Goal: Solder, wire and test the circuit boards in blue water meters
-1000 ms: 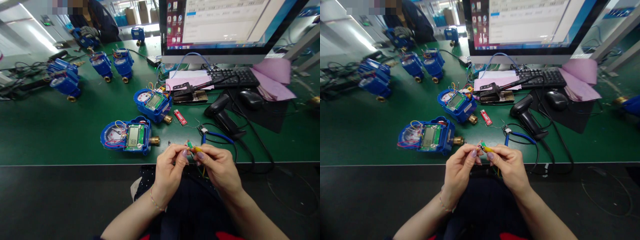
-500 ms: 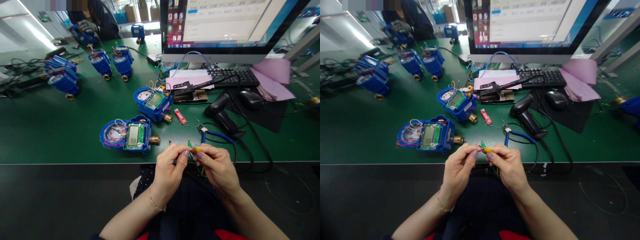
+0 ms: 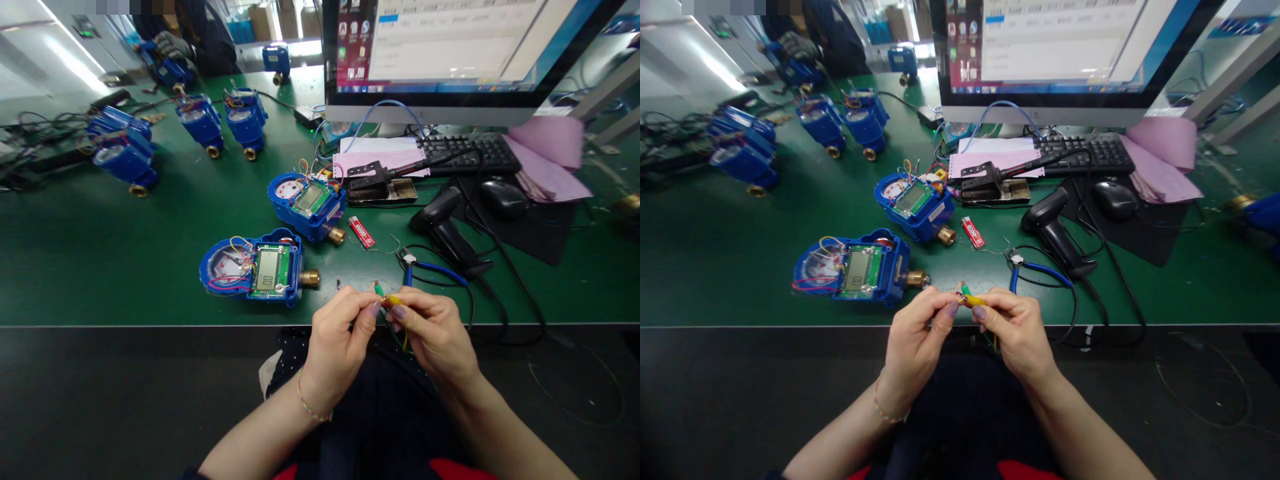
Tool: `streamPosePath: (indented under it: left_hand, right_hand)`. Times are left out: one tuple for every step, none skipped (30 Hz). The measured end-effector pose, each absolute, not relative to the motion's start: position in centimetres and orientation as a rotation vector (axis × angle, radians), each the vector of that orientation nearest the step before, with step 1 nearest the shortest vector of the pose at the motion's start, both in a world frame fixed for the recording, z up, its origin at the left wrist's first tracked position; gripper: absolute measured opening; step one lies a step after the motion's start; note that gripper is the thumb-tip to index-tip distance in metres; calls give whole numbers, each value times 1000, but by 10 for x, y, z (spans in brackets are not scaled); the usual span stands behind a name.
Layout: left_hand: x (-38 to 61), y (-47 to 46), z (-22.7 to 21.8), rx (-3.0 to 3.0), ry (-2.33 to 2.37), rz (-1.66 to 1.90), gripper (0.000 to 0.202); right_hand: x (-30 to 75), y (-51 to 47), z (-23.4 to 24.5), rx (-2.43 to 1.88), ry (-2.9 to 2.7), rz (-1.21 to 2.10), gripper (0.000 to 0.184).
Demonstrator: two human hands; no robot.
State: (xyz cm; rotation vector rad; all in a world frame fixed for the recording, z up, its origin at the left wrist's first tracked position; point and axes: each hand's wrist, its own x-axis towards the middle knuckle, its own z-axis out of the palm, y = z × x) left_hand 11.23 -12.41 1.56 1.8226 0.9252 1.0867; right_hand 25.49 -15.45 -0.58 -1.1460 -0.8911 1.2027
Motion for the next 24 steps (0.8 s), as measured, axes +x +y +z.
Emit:
streamPosePath:
  left_hand:
    - [112, -124, 16, 1830, 924, 1086, 13]
    - [112, -124, 16, 1834, 926, 1083, 13]
    - [112, -124, 15, 1837, 929, 1080, 13]
    - [112, -123, 15, 1837, 932, 1076, 13]
    - [112, -123, 15, 1835, 933, 1073, 13]
    - [112, -123, 15, 1830, 936, 1071, 13]
    - [112, -123, 14, 1825, 936, 1071, 13]
    - [112, -123, 14, 1817, 938, 1070, 13]
    - [112, -123, 14, 1810, 941, 1067, 13]
    - [112, -123, 14, 1802, 947, 1062, 14]
    - [112, -123, 14, 1793, 956, 1056, 14]
    - [112, -123, 14, 1785, 965, 1049, 15]
    - [112, -122, 14, 1779, 975, 1040, 15]
    - [112, -122, 14, 1772, 986, 1031, 16]
    - [112, -122, 15, 1767, 995, 1028, 16]
    - [112, -122, 14, 1763, 1004, 1026, 16]
    - [112, -121, 14, 1759, 1013, 1025, 16]
    - [112, -121, 13, 1756, 1019, 1026, 15]
    - [112, -121, 12, 1758, 1024, 1028, 14]
    - [111, -122, 12, 1771, 1032, 1035, 13]
    - [111, -122, 11, 1806, 1038, 1046, 13]
    - [111, -122, 10, 1859, 1041, 1066, 14]
    - [110, -122, 9, 1931, 1039, 1089, 14]
    - [108, -122, 9, 2015, 1037, 1113, 15]
  right_hand:
    - [255, -154, -5, -1143, -883, 1217, 8]
    - [255, -154, -5, -1139, -876, 1234, 9]
    - [255, -154, -4, -1137, -868, 1249, 10]
    - [255, -153, -4, -1135, -864, 1261, 11]
    - [255, -153, -3, -1133, -866, 1268, 12]
    - [256, -153, -3, -1132, -873, 1272, 13]
    - [256, -153, -2, -1133, -882, 1274, 13]
    - [257, -153, -2, -1138, -893, 1280, 14]
    - [257, -153, -2, -1144, -906, 1291, 16]
    - [257, -153, -2, -1151, -918, 1306, 18]
    - [258, -153, -2, -1158, -924, 1321, 20]
    - [258, -153, -3, -1164, -931, 1334, 22]
    - [259, -153, -4, -1171, -938, 1342, 24]
    - [260, -154, -5, -1180, -946, 1346, 26]
    - [261, -154, -6, -1193, -956, 1348, 29]
    - [262, -154, -7, -1210, -971, 1344, 30]
    - [263, -155, -8, -1231, -994, 1331, 31]
    - [265, -155, -9, -1259, -1021, 1302, 31]
    - [267, -155, -9, -1296, -1052, 1254, 30]
    - [270, -154, -10, -1340, -1089, 1186, 29]
    - [274, -154, -10, -1389, -1126, 1102, 27]
    - [278, -153, -10, -1437, -1158, 1009, 26]
    - [283, -152, -11, -1476, -1181, 922, 25]
    - [288, -151, -11, -1501, -1193, 846, 23]
